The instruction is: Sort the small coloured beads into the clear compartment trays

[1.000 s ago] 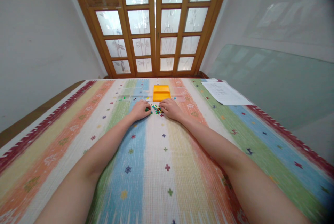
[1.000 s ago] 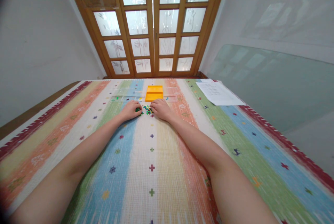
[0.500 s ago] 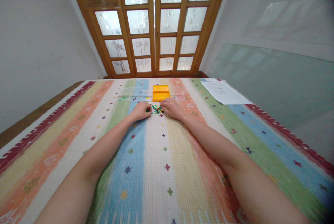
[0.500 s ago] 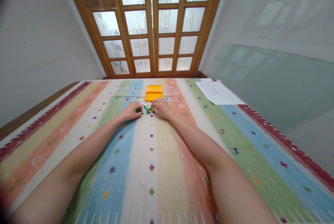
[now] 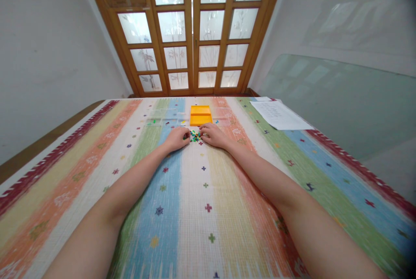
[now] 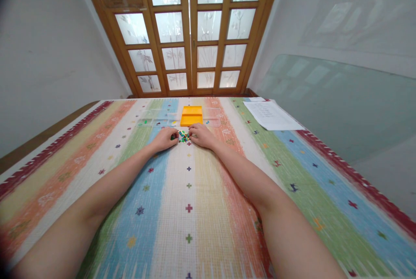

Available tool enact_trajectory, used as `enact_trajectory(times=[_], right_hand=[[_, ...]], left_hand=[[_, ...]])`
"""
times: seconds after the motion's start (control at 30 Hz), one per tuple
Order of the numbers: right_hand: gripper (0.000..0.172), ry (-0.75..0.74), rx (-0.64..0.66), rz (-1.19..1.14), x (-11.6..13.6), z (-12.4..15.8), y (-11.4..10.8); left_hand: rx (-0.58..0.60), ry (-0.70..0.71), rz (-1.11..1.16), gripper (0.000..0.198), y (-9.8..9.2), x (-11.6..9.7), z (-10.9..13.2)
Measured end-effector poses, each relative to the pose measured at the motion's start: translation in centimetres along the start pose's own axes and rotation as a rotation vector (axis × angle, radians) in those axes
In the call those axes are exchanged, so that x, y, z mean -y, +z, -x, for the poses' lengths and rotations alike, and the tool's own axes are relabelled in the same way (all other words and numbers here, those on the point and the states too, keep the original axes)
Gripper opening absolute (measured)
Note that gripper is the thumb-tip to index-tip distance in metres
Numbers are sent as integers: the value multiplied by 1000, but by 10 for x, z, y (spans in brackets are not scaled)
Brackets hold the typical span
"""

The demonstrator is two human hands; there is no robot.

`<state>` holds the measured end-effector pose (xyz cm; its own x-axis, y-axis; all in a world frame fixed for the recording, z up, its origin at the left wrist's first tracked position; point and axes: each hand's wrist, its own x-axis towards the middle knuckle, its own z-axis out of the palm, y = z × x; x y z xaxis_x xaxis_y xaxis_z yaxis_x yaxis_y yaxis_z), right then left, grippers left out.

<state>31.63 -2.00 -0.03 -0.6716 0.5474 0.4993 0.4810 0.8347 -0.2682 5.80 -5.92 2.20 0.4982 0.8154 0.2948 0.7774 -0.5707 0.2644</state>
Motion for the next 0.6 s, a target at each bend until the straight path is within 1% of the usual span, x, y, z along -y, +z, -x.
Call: enact_trajectory(times=[0.17,0.33,0.47,0.6], right_hand=[[12,59,19,-14,3,-1,-2],[21,76,41,-41,2,1,-7],[18,78,66,-60,-1,3,-11],[16,75,55,-79,-1,3,-11]], left_hand=[[12,-29,41,11,-2,-1,1],[14,-30,45,15,-2,0,1],[-10,-16,58,22,0,3,1],[-12,2,65,23,3,5,0]])
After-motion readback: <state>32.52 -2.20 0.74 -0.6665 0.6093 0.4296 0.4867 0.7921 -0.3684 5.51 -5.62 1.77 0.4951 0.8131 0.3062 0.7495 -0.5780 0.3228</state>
